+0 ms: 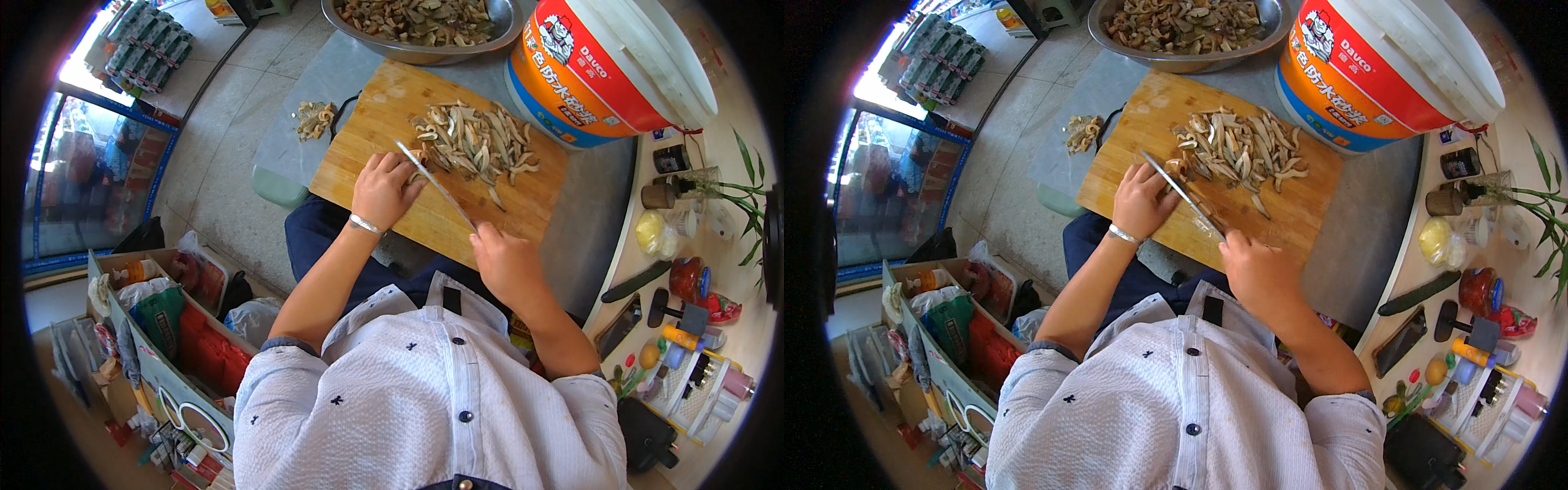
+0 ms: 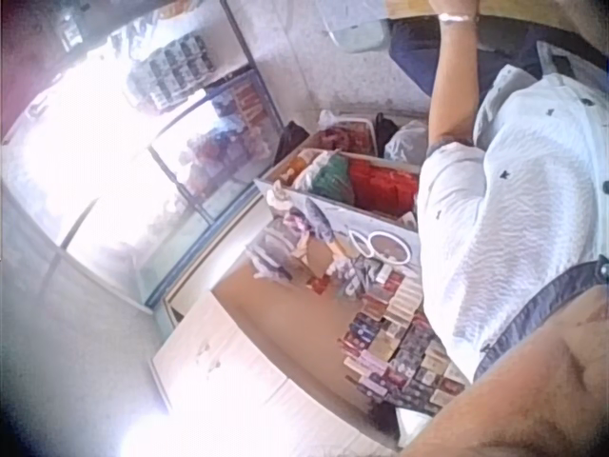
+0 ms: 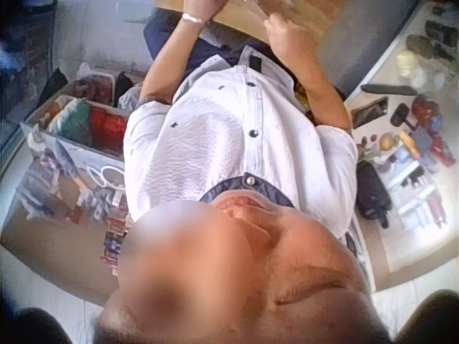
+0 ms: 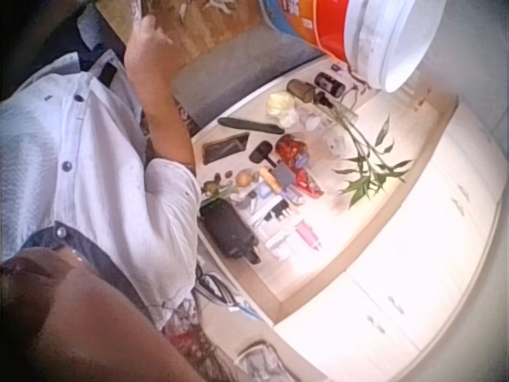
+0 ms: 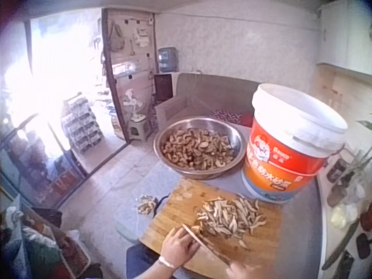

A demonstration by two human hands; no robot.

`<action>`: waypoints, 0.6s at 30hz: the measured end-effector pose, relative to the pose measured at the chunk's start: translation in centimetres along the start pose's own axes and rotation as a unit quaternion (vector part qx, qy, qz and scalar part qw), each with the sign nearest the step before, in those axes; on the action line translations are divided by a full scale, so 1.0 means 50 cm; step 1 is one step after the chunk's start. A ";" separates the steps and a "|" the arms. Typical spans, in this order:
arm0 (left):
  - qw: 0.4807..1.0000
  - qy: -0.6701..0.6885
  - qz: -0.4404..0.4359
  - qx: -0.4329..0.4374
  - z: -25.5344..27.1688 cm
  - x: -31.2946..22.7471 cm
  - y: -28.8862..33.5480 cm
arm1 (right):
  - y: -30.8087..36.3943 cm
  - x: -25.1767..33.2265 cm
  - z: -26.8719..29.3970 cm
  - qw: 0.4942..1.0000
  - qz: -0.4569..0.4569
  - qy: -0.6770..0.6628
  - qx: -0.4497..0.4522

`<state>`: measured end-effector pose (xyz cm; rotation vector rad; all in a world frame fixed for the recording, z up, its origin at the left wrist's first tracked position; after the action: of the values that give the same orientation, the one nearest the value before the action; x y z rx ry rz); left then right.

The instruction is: The person uses a cleaver to slice dried mushrooms on a wooden cutting board, moving the sliced pieces by hand from the board into a white plastic bucket and occasionally taking more items from a metal bowl.

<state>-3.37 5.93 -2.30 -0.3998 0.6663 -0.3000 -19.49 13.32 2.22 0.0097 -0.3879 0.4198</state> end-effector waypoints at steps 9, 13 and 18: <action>0.965 0.125 0.228 0.042 -0.021 0.108 -0.016 | 0.022 -0.065 0.034 0.968 -0.112 -0.224 -0.008; 0.934 -0.037 0.295 0.197 -0.013 0.116 -0.010 | 0.031 -0.084 0.019 0.962 -0.129 -0.242 -0.009; 0.972 -0.033 0.223 0.059 0.056 0.118 -0.011 | 0.030 -0.076 0.014 0.961 -0.123 -0.247 0.005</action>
<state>2.76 3.88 -3.23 -0.1376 0.6502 0.1016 -23.53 13.11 1.35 0.1730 -0.8675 0.1665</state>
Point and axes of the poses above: each hand's wrist, its own y-axis away from the middle knuckle, its own z-axis out of the back of the hand, x = y × z, the point moved 9 cm from there along -y, towards the middle knuckle, and after that the axes turned 6 degrees about z, right-handed, at the moved point
